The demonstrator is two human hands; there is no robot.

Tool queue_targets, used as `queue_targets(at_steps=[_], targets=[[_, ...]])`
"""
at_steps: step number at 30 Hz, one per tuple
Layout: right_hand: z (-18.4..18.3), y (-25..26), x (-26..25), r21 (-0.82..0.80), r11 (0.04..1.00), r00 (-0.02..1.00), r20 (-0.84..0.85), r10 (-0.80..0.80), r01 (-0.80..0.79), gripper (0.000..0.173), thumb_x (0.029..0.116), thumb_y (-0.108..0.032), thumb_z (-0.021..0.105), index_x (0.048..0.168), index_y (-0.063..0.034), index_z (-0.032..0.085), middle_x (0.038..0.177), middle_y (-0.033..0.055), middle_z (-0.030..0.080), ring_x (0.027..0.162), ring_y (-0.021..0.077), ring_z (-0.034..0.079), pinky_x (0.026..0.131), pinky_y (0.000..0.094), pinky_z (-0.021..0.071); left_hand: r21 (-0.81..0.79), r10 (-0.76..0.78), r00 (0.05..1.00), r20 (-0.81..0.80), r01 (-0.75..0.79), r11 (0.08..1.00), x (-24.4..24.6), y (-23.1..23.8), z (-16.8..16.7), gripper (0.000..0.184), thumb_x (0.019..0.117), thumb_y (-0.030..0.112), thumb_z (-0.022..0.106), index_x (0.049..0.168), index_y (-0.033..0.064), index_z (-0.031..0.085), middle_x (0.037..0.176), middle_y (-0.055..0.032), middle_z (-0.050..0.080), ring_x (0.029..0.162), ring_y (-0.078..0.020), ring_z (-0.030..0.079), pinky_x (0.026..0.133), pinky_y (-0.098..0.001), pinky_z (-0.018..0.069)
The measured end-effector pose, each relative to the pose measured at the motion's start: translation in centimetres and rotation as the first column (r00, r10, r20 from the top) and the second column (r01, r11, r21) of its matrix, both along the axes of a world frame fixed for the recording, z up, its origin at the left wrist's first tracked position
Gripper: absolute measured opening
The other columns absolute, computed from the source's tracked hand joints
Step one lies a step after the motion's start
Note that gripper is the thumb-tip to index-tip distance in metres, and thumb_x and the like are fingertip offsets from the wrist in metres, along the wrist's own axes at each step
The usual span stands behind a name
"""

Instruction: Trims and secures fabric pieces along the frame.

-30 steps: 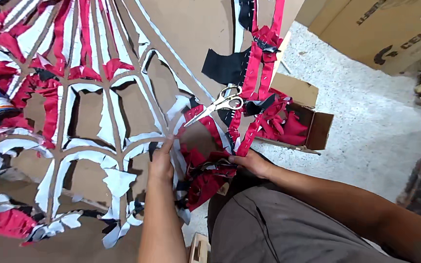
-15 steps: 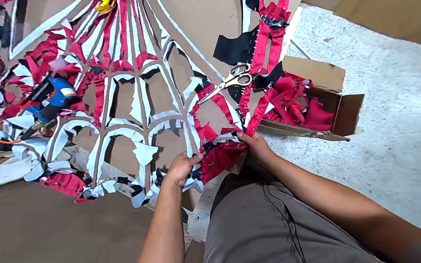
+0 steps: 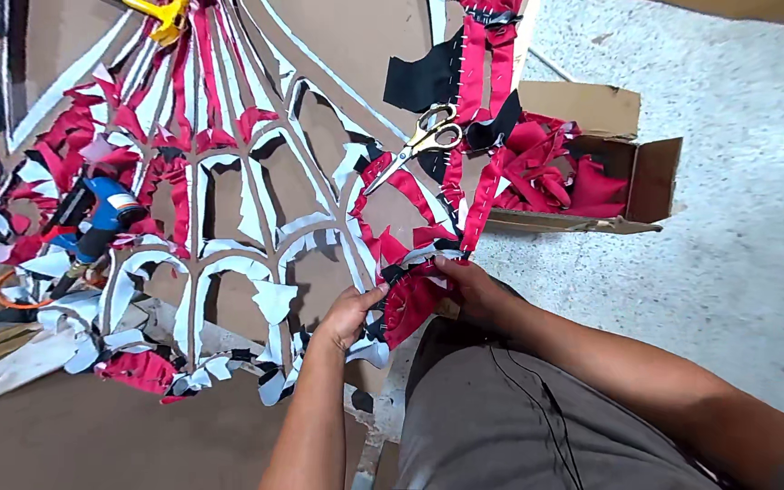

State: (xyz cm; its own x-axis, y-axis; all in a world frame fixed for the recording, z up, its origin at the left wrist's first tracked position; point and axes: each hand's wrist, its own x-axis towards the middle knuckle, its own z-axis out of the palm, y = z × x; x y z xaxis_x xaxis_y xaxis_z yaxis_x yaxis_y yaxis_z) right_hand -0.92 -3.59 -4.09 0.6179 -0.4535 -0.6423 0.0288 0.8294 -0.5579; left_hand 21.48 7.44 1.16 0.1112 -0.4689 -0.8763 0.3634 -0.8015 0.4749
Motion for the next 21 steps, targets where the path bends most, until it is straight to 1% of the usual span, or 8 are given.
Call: queue_targets(at_steps=[5, 11, 13, 15, 16, 18, 20, 21], targets=[[-0.6, 0.0, 0.7, -0.035, 0.998, 0.997, -0.040, -0.060, 0.058, 0.020, 0.0948, -0.017, 0.072, 0.110, -0.0041, 0.069, 0.093, 0.0075, 0.072, 0.083, 0.0149, 0.068, 0.077, 0.0350, 0.0591, -0.027, -0.014, 0.996, 0.086, 0.016, 0.999, -0.2, 0.3, -0.3, 0.032, 0.0985, 0.024, 0.070, 0.124, 0.0052, 0.064, 0.105, -0.0102, 0.075, 0.093, -0.0204, 0.072, 0.082, -0.0398, 0.0610], [-0.5, 0.3, 1.1, -0.063, 0.993, 0.992, -0.067, -0.103, 0.099, 0.016, 0.0951, -0.015, 0.068, 0.108, -0.0048, 0.068, 0.091, 0.0059, 0.072, 0.083, 0.0138, 0.069, 0.078, 0.0350, 0.0594, -0.046, 0.032, 0.993, 0.113, -0.027, 0.999, -0.5, 0.2, -0.6, 0.025, 0.0967, 0.020, 0.072, 0.116, 0.0043, 0.068, 0.098, -0.0096, 0.075, 0.084, -0.0184, 0.072, 0.075, -0.0371, 0.0612], [0.2, 0.8, 1.2, -0.065, 0.994, 0.986, -0.137, -0.099, 0.091, 0.018, 0.0965, -0.019, 0.069, 0.107, -0.0051, 0.068, 0.090, 0.0062, 0.071, 0.082, 0.0147, 0.068, 0.077, 0.0358, 0.0592, 0.035, -0.079, 0.985, 0.153, 0.074, 0.997, 0.0, 0.3, -0.2, 0.031, 0.0961, 0.030, 0.073, 0.114, 0.0056, 0.068, 0.091, -0.0088, 0.073, 0.076, -0.0175, 0.070, 0.068, -0.0360, 0.0593], [1.8, 0.0, 0.4, -0.079, 0.992, 0.950, -0.304, 0.073, -0.102, 0.031, 0.0986, -0.031, 0.069, 0.114, -0.0042, 0.068, 0.097, 0.0091, 0.073, 0.088, 0.0192, 0.072, 0.081, 0.0413, 0.0621, 0.127, -0.325, 0.912, 0.250, 0.302, 0.945, 0.8, 0.0, 0.0, 0.040, 0.0969, 0.041, 0.071, 0.111, 0.0041, 0.068, 0.086, -0.0108, 0.070, 0.073, -0.0214, 0.066, 0.068, -0.0421, 0.0571], [3.2, -0.3, -0.3, -0.094, 0.952, 0.868, -0.443, 0.223, -0.293, 0.038, 0.0981, -0.039, 0.069, 0.113, -0.0044, 0.069, 0.095, 0.0090, 0.074, 0.085, 0.0203, 0.073, 0.079, 0.0438, 0.0632, 0.162, -0.442, 0.848, 0.294, 0.412, 0.897, 1.1, 0.3, 0.4, 0.042, 0.0969, 0.044, 0.070, 0.109, 0.0033, 0.069, 0.086, -0.0126, 0.070, 0.075, -0.0249, 0.067, 0.071, -0.0478, 0.0569], [6.1, -1.4, -1.2, -0.130, 0.731, 0.566, -0.726, 0.389, -0.669, 0.046, 0.0967, -0.052, 0.066, 0.096, -0.0068, 0.072, 0.074, 0.0074, 0.072, 0.063, 0.0217, 0.071, 0.064, 0.0481, 0.0612, 0.181, -0.555, 0.764, 0.329, 0.525, 0.831, 1.5, 1.1, 1.1, 0.037, 0.0966, 0.038, 0.072, 0.113, 0.0053, 0.069, 0.093, -0.0137, 0.072, 0.087, -0.0286, 0.070, 0.082, -0.0554, 0.0571], [8.2, -1.3, -1.0, -0.303, 0.499, 0.453, -0.866, 0.212, -0.812, 0.044, 0.0977, -0.052, 0.063, 0.081, -0.0116, 0.068, 0.063, 0.0042, 0.063, 0.056, 0.0211, 0.063, 0.057, 0.0498, 0.0545, 0.159, -0.517, 0.767, 0.379, 0.497, 0.853, 0.8, 2.4, 1.2, 0.027, 0.0972, 0.029, 0.072, 0.114, 0.0079, 0.069, 0.093, -0.0116, 0.072, 0.087, -0.0269, 0.070, 0.081, -0.0547, 0.0566], [8.7, -1.0, -0.3, -0.455, 0.374, 0.515, -0.854, 0.074, -0.808, 0.040, 0.0980, -0.049, 0.063, 0.078, -0.0140, 0.067, 0.062, 0.0015, 0.060, 0.056, 0.0186, 0.060, 0.055, 0.0470, 0.0508, 0.164, -0.491, 0.760, 0.426, 0.469, 0.868, 0.3, 2.9, 1.2, 0.026, 0.0972, 0.029, 0.072, 0.113, 0.0088, 0.069, 0.091, -0.0114, 0.072, 0.085, -0.0272, 0.070, 0.079, -0.0553, 0.0570]])
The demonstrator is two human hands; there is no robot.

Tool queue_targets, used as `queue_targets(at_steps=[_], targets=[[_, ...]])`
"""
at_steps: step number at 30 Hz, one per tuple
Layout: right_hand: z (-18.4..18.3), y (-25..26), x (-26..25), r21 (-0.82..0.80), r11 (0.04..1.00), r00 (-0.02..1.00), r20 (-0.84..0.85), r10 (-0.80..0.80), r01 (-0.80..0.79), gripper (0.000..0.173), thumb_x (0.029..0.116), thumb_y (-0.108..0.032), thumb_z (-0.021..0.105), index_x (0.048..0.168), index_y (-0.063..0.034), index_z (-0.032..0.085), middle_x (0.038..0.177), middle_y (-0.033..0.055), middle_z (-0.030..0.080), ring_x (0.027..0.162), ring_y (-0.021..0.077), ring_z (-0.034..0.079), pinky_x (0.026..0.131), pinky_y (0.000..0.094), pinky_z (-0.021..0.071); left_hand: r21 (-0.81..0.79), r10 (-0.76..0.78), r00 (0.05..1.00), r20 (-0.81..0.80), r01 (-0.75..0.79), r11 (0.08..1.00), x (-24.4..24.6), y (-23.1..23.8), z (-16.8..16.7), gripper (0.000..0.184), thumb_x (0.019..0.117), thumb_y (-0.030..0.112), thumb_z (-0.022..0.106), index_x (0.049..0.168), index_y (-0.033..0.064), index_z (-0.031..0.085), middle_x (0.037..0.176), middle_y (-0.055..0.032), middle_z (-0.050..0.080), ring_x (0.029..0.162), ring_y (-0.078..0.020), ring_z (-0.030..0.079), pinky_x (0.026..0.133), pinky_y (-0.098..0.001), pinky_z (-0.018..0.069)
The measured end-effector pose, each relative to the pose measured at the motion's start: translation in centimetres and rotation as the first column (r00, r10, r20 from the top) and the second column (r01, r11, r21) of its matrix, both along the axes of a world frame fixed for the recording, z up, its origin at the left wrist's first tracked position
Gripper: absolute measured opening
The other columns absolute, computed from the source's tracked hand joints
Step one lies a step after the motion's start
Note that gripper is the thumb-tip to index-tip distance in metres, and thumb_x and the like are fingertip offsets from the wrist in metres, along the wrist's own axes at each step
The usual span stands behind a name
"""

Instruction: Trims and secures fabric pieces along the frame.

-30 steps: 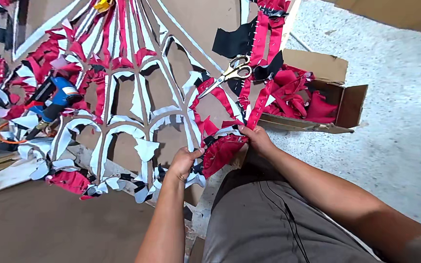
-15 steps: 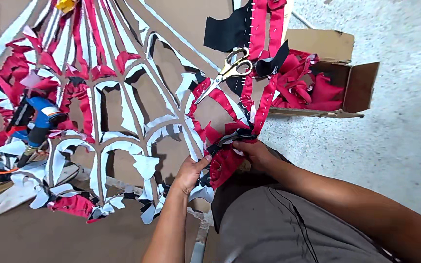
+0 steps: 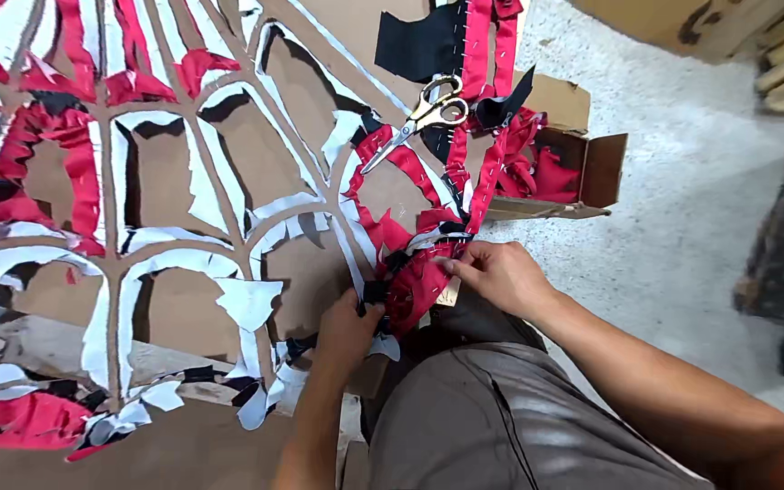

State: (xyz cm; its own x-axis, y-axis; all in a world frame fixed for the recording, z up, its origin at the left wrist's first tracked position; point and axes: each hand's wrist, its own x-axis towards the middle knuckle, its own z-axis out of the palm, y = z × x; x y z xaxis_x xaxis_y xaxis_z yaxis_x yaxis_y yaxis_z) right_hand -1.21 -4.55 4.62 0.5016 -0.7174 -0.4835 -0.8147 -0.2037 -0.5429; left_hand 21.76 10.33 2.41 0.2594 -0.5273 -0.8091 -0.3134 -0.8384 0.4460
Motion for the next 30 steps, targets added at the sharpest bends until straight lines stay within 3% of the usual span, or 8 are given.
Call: queue_targets(at_steps=[2, 3, 5, 9, 15, 23, 28, 30], targets=[[0.1, 0.3, 2.8, -0.249, 0.962, 0.965, 0.207, 0.161, -0.107, 0.020, 0.0980, -0.032, 0.065, 0.091, -0.0144, 0.071, 0.075, -0.0014, 0.067, 0.069, 0.0139, 0.066, 0.063, 0.0414, 0.0571, -0.102, 0.070, 0.986, 0.154, -0.054, 0.993, -1.6, 0.5, 0.2, 0.031, 0.0961, 0.028, 0.074, 0.118, 0.0072, 0.066, 0.092, -0.0144, 0.071, 0.084, -0.0307, 0.070, 0.078, -0.0575, 0.0565], [-0.1, 0.4, 4.3, -0.290, 0.937, 0.930, 0.248, 0.272, -0.197, 0.016, 0.0987, -0.026, 0.065, 0.104, -0.0144, 0.074, 0.093, -0.0013, 0.073, 0.088, 0.0133, 0.070, 0.079, 0.0400, 0.0608, -0.197, 0.121, 0.966, 0.230, -0.075, 0.977, -2.5, 0.9, 0.2, 0.039, 0.0958, 0.027, 0.074, 0.127, 0.0056, 0.064, 0.102, -0.0169, 0.071, 0.090, -0.0325, 0.070, 0.082, -0.0584, 0.0570], [-1.1, 0.8, 6.5, -0.334, 0.857, 0.844, 0.240, 0.479, -0.392, 0.023, 0.1005, -0.022, 0.060, 0.118, -0.0149, 0.072, 0.119, 0.0000, 0.072, 0.118, 0.0170, 0.065, 0.102, 0.0412, 0.0537, -0.375, 0.164, 0.919, 0.360, -0.018, 0.927, -3.8, 1.5, -0.7, 0.049, 0.0972, 0.022, 0.069, 0.142, 0.0066, 0.058, 0.123, -0.0198, 0.066, 0.107, -0.0348, 0.068, 0.092, -0.0573, 0.0559], [-3.8, 2.3, 6.0, -0.393, 0.763, 0.743, 0.243, 0.624, -0.512, 0.030, 0.1053, -0.017, 0.048, 0.125, -0.0134, 0.072, 0.138, -0.0008, 0.066, 0.137, 0.0166, 0.054, 0.117, 0.0394, 0.0418, -0.530, 0.136, 0.821, 0.554, 0.221, 0.819, -4.6, 2.4, -3.7, 0.043, 0.0991, 0.017, 0.059, 0.142, 0.0141, 0.063, 0.129, -0.0245, 0.063, 0.117, -0.0400, 0.064, 0.092, -0.0551, 0.0559], [-5.3, 1.3, 5.2, -0.410, 0.804, 0.713, 0.392, 0.582, -0.431, 0.025, 0.1024, -0.012, 0.052, 0.112, -0.0095, 0.076, 0.127, 0.0038, 0.071, 0.129, 0.0191, 0.061, 0.112, 0.0393, 0.0475, -0.635, 0.257, 0.864, 0.432, 0.089, 0.767, -4.7, 3.5, -4.0, 0.019, 0.0984, 0.018, 0.062, 0.101, 0.0081, 0.077, 0.120, -0.0157, 0.066, 0.111, -0.0272, 0.065, 0.093, -0.0420, 0.0566], [-6.1, 2.0, 4.5, -0.420, 0.696, 0.565, 0.407, 0.718, -0.582, 0.024, 0.0998, -0.011, 0.055, 0.099, -0.0171, 0.078, 0.125, -0.0042, 0.073, 0.128, 0.0176, 0.060, 0.120, 0.0493, 0.0331, -0.643, 0.185, 0.889, 0.419, 0.147, 0.752, -5.6, 5.6, -4.4, 0.027, 0.1000, 0.027, 0.057, 0.097, 0.0124, 0.080, 0.114, -0.0147, 0.067, 0.110, -0.0271, 0.064, 0.092, -0.0403, 0.0561], [-6.3, 1.6, 4.0, -0.433, 0.670, 0.507, 0.441, 0.741, -0.603, 0.023, 0.0993, -0.008, 0.056, 0.098, -0.0133, 0.078, 0.120, -0.0007, 0.074, 0.124, 0.0194, 0.063, 0.121, 0.0470, 0.0346, -0.589, 0.391, 0.908, 0.151, -0.235, 0.773, -3.7, 4.3, -1.8, 0.034, 0.1011, 0.033, 0.058, 0.114, 0.0033, 0.067, 0.101, -0.0058, 0.070, 0.088, -0.0112, 0.069, 0.077, -0.0339, 0.0611], [-6.3, 1.7, 4.5, -0.430, 0.713, 0.556, 0.445, 0.702, -0.554, 0.023, 0.1006, -0.009, 0.053, 0.102, -0.0098, 0.076, 0.128, 0.0041, 0.071, 0.118, 0.0208, 0.066, 0.115, 0.0436, 0.0435, -0.411, 0.462, 0.883, 0.080, -0.393, 0.823, -2.6, 2.4, -0.8, 0.037, 0.1053, 0.033, 0.055, 0.126, 0.0031, 0.060, 0.095, -0.0084, 0.071, 0.079, -0.0175, 0.070, 0.072, -0.0424, 0.0598]])
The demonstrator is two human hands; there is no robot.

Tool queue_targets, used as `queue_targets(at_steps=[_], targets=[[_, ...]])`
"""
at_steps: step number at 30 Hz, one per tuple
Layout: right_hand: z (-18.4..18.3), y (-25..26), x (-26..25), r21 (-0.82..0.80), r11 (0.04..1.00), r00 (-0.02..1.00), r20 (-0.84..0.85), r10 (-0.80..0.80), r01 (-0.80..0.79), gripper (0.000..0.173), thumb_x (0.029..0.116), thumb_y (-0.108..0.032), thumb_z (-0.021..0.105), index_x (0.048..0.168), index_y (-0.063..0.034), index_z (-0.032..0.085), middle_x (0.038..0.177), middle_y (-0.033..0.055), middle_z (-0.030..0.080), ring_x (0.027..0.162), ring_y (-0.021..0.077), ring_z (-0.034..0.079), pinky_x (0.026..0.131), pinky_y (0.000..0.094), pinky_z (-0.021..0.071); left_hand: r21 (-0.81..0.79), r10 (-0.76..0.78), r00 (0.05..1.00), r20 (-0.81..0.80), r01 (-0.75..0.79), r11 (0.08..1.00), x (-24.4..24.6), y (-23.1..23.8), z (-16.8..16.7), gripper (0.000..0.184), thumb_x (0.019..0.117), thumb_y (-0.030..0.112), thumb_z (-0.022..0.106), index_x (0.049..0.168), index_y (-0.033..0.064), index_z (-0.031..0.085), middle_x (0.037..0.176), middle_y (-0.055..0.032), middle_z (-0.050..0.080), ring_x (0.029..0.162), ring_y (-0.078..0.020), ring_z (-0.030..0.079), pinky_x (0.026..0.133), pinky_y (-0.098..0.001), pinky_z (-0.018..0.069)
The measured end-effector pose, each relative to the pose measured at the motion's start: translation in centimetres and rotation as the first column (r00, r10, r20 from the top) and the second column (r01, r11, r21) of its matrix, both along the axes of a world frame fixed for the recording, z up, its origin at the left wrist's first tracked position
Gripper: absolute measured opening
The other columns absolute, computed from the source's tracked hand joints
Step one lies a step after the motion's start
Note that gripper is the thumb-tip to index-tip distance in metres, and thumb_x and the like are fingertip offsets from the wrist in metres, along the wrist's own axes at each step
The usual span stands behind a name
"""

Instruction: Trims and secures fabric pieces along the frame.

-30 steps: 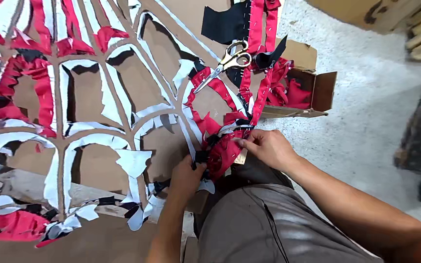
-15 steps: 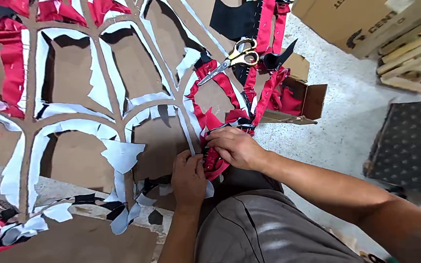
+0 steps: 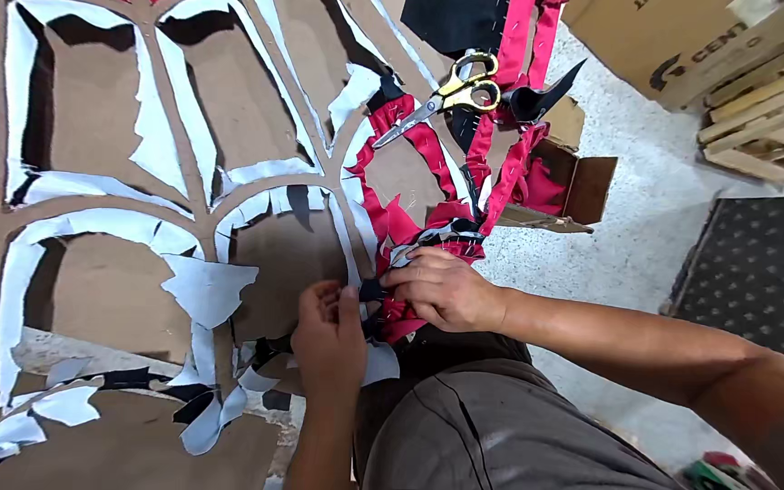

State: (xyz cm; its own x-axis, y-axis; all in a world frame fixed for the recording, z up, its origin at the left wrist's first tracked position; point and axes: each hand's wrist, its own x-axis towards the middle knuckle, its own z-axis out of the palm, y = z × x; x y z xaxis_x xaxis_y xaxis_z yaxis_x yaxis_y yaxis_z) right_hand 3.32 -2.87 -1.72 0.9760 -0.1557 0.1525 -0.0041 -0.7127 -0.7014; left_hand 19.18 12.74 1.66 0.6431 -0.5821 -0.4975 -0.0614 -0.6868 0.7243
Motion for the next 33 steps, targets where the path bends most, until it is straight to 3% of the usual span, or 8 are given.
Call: queue_targets(at_steps=[2, 4, 10, 18, 23, 26, 30, 33], targets=[[0.3, 0.1, 1.1, -0.017, 0.999, 0.997, -0.060, -0.044, 0.043, 0.023, 0.1036, -0.019, 0.053, 0.106, -0.0121, 0.075, 0.136, 0.0017, 0.068, 0.115, 0.0190, 0.066, 0.106, 0.0406, 0.0467, 0.155, -0.013, 0.994, -0.111, 0.030, 0.988, 1.1, -1.8, 0.3, 0.033, 0.1060, 0.032, 0.058, 0.125, 0.0050, 0.063, 0.093, -0.0111, 0.072, 0.078, -0.0239, 0.069, 0.072, -0.0498, 0.0574], [0.4, 0.3, 2.0, -0.036, 0.998, 0.994, -0.093, -0.061, 0.058, 0.021, 0.1034, -0.025, 0.057, 0.109, -0.0146, 0.075, 0.129, -0.0016, 0.071, 0.111, 0.0161, 0.067, 0.103, 0.0402, 0.0464, 0.233, -0.036, 0.979, -0.199, 0.083, 0.969, 1.6, -2.8, 0.1, 0.024, 0.1025, 0.027, 0.065, 0.117, 0.0090, 0.067, 0.090, -0.0100, 0.071, 0.078, -0.0242, 0.069, 0.071, -0.0502, 0.0565], [-0.9, 0.4, 1.5, 0.054, 0.996, 0.996, 0.054, -0.070, 0.067, 0.018, 0.1000, -0.008, 0.058, 0.099, -0.0102, 0.075, 0.103, 0.0030, 0.077, 0.104, 0.0177, 0.069, 0.105, 0.0421, 0.0469, 0.266, -0.156, 0.906, -0.392, 0.274, 0.924, 2.2, -2.3, -0.4, 0.039, 0.0895, 0.015, 0.080, 0.124, 0.0128, 0.060, 0.094, -0.0078, 0.072, 0.084, -0.0221, 0.072, 0.074, -0.0481, 0.0601], [-1.5, -0.4, 0.1, 0.087, 0.996, 0.993, 0.120, 0.001, -0.011, 0.016, 0.0988, -0.009, 0.061, 0.097, -0.0093, 0.077, 0.104, 0.0043, 0.078, 0.108, 0.0195, 0.070, 0.109, 0.0428, 0.0482, 0.177, 0.016, 0.792, -0.610, 0.117, 0.977, 3.6, -3.1, -0.8, 0.013, 0.0997, 0.012, 0.064, 0.111, 0.0050, 0.067, 0.091, -0.0114, 0.071, 0.082, -0.0223, 0.069, 0.071, -0.0419, 0.0580], [-1.5, -0.1, 0.1, 0.097, 0.995, 0.993, 0.114, -0.026, 0.015, 0.017, 0.0979, -0.008, 0.060, 0.097, -0.0087, 0.077, 0.102, 0.0043, 0.078, 0.108, 0.0204, 0.070, 0.109, 0.0434, 0.0475, 0.261, 0.138, 0.784, -0.606, 0.032, 0.965, 3.0, -4.7, -1.7, 0.042, 0.1011, 0.044, 0.063, 0.111, 0.0041, 0.067, 0.096, -0.0101, 0.070, 0.089, -0.0210, 0.069, 0.079, -0.0430, 0.0585], [-0.9, -0.1, 0.0, 0.102, 0.995, 0.997, 0.069, -0.019, 0.012, 0.018, 0.0967, -0.009, 0.059, 0.099, -0.0093, 0.077, 0.104, 0.0039, 0.077, 0.109, 0.0206, 0.069, 0.110, 0.0432, 0.0474, 0.256, 0.129, 0.807, -0.577, 0.029, 0.966, 2.7, -4.6, -1.9, 0.048, 0.1003, 0.051, 0.061, 0.108, 0.0044, 0.066, 0.091, -0.0092, 0.069, 0.083, -0.0205, 0.068, 0.074, -0.0418, 0.0574], [1.3, -0.7, -0.3, 0.086, 0.996, 0.999, 0.021, -0.029, 0.027, 0.021, 0.0998, -0.010, 0.056, 0.105, -0.0083, 0.076, 0.110, 0.0047, 0.076, 0.113, 0.0207, 0.069, 0.109, 0.0408, 0.0501, 0.193, 0.014, 0.835, -0.550, 0.111, 0.975, 2.4, -4.2, -1.1, 0.028, 0.1014, 0.030, 0.066, 0.108, 0.0036, 0.066, 0.089, -0.0093, 0.070, 0.080, -0.0197, 0.068, 0.075, -0.0400, 0.0572], [4.2, -4.8, -0.5, -0.010, 0.978, 0.978, -0.018, -0.207, 0.207, 0.023, 0.1000, -0.012, 0.055, 0.109, -0.0076, 0.077, 0.113, 0.0056, 0.076, 0.112, 0.0201, 0.070, 0.103, 0.0421, 0.0556, 0.212, -0.010, 0.875, -0.484, 0.128, 0.969, 1.5, -4.2, -0.9, 0.029, 0.0955, 0.023, 0.074, 0.112, 0.0008, 0.066, 0.094, -0.0142, 0.071, 0.087, -0.0260, 0.070, 0.079, -0.0485, 0.0589]])
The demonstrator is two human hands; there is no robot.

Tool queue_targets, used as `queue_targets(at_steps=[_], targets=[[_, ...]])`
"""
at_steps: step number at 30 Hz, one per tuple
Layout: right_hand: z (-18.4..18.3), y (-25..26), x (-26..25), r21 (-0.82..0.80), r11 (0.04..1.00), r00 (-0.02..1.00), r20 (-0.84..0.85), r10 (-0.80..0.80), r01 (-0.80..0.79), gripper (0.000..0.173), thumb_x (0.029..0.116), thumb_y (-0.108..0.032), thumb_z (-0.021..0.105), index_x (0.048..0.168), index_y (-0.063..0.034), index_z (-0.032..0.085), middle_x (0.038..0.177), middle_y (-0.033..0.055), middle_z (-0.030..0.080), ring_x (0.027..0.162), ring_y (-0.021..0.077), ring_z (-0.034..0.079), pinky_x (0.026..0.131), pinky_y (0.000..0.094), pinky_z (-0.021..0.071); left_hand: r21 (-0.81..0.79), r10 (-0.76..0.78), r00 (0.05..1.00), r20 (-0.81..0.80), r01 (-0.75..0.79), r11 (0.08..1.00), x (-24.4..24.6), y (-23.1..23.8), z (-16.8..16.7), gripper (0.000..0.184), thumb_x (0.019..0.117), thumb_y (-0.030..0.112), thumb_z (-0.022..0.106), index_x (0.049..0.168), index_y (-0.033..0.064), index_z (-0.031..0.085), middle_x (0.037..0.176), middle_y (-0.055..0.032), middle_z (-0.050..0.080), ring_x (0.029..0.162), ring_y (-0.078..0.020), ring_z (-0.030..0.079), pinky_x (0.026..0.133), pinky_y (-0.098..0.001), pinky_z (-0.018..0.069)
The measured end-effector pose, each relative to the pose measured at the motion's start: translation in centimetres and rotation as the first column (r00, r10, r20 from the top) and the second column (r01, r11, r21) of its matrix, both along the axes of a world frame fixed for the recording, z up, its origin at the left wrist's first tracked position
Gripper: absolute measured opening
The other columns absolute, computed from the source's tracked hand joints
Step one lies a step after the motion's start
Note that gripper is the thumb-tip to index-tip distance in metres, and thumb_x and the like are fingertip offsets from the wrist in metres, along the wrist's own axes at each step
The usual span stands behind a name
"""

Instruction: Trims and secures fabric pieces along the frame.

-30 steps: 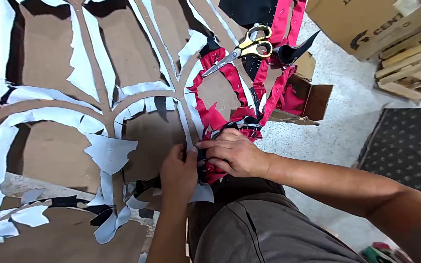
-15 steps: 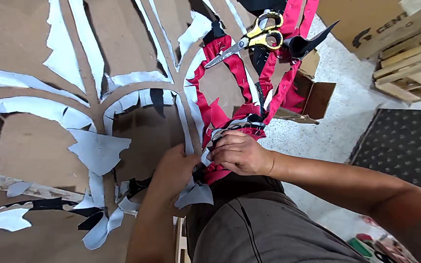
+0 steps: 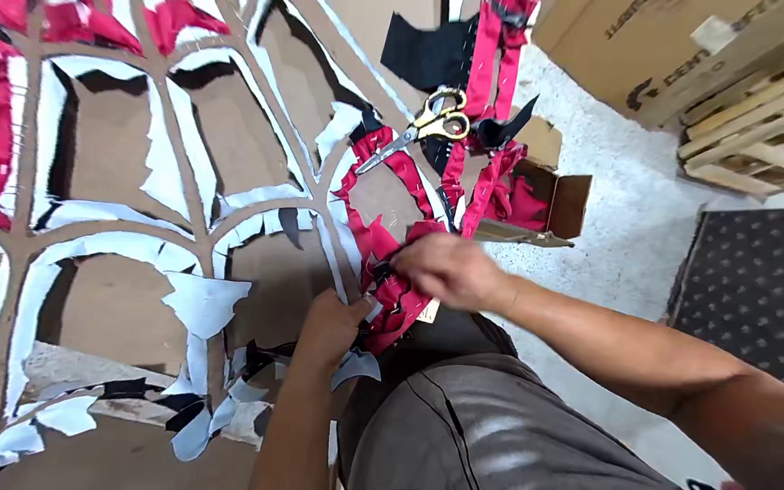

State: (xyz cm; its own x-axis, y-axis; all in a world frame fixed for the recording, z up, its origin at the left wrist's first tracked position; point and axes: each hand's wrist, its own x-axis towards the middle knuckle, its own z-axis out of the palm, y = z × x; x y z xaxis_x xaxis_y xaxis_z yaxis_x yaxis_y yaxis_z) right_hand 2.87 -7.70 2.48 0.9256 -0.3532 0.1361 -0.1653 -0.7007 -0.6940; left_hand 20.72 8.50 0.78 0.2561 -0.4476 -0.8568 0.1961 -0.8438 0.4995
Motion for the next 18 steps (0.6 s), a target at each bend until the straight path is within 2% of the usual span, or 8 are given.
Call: queue_targets(at_steps=[3, 6, 7, 10, 13, 15, 17, 18], targets=[[3.8, -8.0, 1.2, -0.213, 0.957, 0.954, -0.183, -0.237, 0.197, 0.028, 0.0999, -0.015, 0.060, 0.125, -0.0083, 0.071, 0.122, 0.0111, 0.072, 0.115, 0.0257, 0.068, 0.099, 0.0477, 0.0561, 0.027, 0.003, 0.998, 0.063, -0.004, 1.000, -0.9, 0.2, 0.4, 0.036, 0.0905, 0.017, 0.079, 0.117, -0.0005, 0.063, 0.099, -0.0183, 0.071, 0.091, -0.0311, 0.071, 0.082, -0.0543, 0.0585], [4.1, -16.0, 2.7, -0.362, 0.927, 0.896, -0.372, -0.241, 0.099, 0.046, 0.1014, -0.023, 0.060, 0.145, -0.0085, 0.055, 0.149, 0.0150, 0.054, 0.136, 0.0350, 0.053, 0.112, 0.0545, 0.0442, 0.030, 0.114, 0.993, 0.037, -0.115, 0.993, -1.5, 0.4, 1.0, 0.037, 0.0890, 0.008, 0.077, 0.122, 0.0016, 0.063, 0.104, -0.0186, 0.070, 0.096, -0.0312, 0.069, 0.083, -0.0537, 0.0576], [3.7, -17.8, 3.2, -0.372, 0.928, 0.885, -0.423, -0.193, 0.025, 0.047, 0.1018, -0.023, 0.059, 0.146, -0.0074, 0.053, 0.149, 0.0175, 0.053, 0.137, 0.0387, 0.051, 0.112, 0.0581, 0.0428, 0.032, 0.182, 0.983, 0.022, -0.182, 0.983, -1.7, 0.5, 1.3, 0.037, 0.0894, 0.004, 0.074, 0.124, 0.0023, 0.063, 0.107, -0.0187, 0.069, 0.098, -0.0313, 0.068, 0.084, -0.0537, 0.0571], [2.3, -20.3, 4.6, -0.336, 0.913, 0.821, -0.571, 0.000, -0.234, 0.041, 0.1039, -0.025, 0.056, 0.141, -0.0087, 0.058, 0.135, 0.0198, 0.063, 0.124, 0.0418, 0.060, 0.102, 0.0624, 0.0491, 0.036, 0.451, 0.892, 0.007, -0.451, 0.892, -2.9, 0.7, 2.1, 0.027, 0.0918, 0.000, 0.068, 0.118, 0.0029, 0.067, 0.105, -0.0168, 0.070, 0.096, -0.0285, 0.068, 0.082, -0.0504, 0.0570], [1.9, -21.0, 5.1, -0.292, 0.900, 0.780, -0.620, 0.080, -0.324, 0.040, 0.0998, -0.023, 0.061, 0.136, -0.0055, 0.059, 0.126, 0.0216, 0.065, 0.116, 0.0423, 0.064, 0.094, 0.0613, 0.0530, 0.024, 0.642, 0.767, 0.011, -0.642, 0.766, -4.0, 0.3, 2.6, 0.017, 0.0998, 0.007, 0.063, 0.114, 0.0014, 0.069, 0.104, -0.0146, 0.071, 0.096, -0.0247, 0.068, 0.085, -0.0466, 0.0561], [2.3, -21.6, 5.5, -0.270, 0.898, 0.758, -0.645, 0.098, -0.346, 0.042, 0.0973, -0.020, 0.063, 0.137, -0.0058, 0.058, 0.127, 0.0212, 0.064, 0.116, 0.0415, 0.064, 0.094, 0.0602, 0.0535, 0.028, 0.676, 0.735, 0.058, -0.678, 0.734, -4.5, -0.3, 2.9, 0.015, 0.1027, 0.011, 0.061, 0.111, 0.0017, 0.069, 0.103, -0.0145, 0.070, 0.097, -0.0250, 0.067, 0.085, -0.0478, 0.0552], [2.5, -21.9, 5.7, -0.259, 0.894, 0.738, -0.666, 0.110, -0.366, 0.047, 0.0940, -0.014, 0.065, 0.139, -0.0057, 0.057, 0.129, 0.0208, 0.063, 0.118, 0.0411, 0.063, 0.095, 0.0595, 0.0536, 0.050, 0.636, 0.755, 0.156, -0.650, 0.759, -5.1, -0.6, 2.9, 0.014, 0.1032, 0.014, 0.061, 0.109, 0.0039, 0.068, 0.098, -0.0147, 0.070, 0.092, -0.0268, 0.068, 0.080, -0.0506, 0.0552], [2.4, -21.9, 5.8, -0.263, 0.886, 0.725, -0.679, 0.111, -0.382, 0.049, 0.0925, -0.013, 0.067, 0.139, -0.0056, 0.055, 0.130, 0.0212, 0.062, 0.118, 0.0419, 0.062, 0.094, 0.0598, 0.0536, 0.064, 0.605, 0.773, 0.191, -0.625, 0.778, -5.4, -0.6, 2.8, 0.014, 0.1025, 0.013, 0.062, 0.113, 0.0055, 0.068, 0.099, -0.0150, 0.070, 0.091, -0.0282, 0.068, 0.079, -0.0525, 0.0551]])
